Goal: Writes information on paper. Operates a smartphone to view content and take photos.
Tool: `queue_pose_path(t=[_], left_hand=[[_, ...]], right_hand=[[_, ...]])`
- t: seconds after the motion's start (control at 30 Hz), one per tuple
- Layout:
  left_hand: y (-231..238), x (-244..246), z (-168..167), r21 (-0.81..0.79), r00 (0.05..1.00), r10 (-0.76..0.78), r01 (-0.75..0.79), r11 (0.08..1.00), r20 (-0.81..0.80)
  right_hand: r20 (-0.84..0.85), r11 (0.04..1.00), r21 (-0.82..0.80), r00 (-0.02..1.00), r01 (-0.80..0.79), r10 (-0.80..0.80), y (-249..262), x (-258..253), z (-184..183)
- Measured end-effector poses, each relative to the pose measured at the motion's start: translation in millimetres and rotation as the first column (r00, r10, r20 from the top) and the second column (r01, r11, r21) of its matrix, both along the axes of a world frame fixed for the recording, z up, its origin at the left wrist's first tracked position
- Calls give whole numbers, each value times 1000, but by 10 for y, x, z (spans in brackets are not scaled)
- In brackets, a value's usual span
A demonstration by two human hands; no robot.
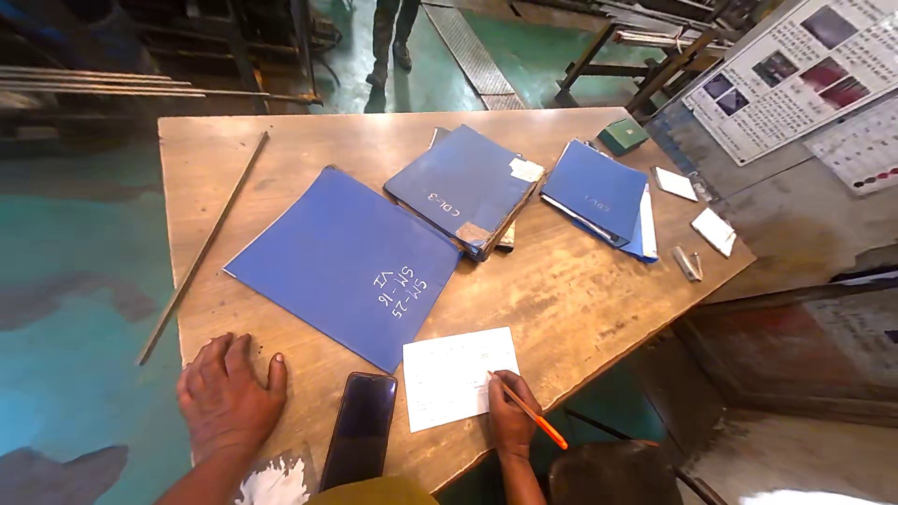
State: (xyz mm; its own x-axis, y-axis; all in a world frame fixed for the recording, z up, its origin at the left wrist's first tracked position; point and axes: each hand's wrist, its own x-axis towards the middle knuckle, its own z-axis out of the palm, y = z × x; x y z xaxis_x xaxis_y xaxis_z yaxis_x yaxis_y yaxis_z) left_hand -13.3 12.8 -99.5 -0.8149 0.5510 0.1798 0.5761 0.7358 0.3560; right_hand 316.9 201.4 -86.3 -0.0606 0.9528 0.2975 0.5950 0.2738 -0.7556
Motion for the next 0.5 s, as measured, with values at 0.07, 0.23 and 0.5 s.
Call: queue_pose_path(t=[0.07, 0.23, 0.5], left_hand=[[1, -4, 11, -5, 1000, 0, 1, 1000, 9], [-1, -1, -41, 7, 1000, 9, -9, 1000, -16], [-3, -3, -28, 7, 1000, 11, -11, 1000, -22]], right_hand=[[-2, 1000, 6, 1000, -3, 3, 2, -3, -2], [23, 1000, 12, 1000, 8, -8, 9, -2, -5], [20, 1000, -2, 1000, 12, -12, 4, -6, -10]])
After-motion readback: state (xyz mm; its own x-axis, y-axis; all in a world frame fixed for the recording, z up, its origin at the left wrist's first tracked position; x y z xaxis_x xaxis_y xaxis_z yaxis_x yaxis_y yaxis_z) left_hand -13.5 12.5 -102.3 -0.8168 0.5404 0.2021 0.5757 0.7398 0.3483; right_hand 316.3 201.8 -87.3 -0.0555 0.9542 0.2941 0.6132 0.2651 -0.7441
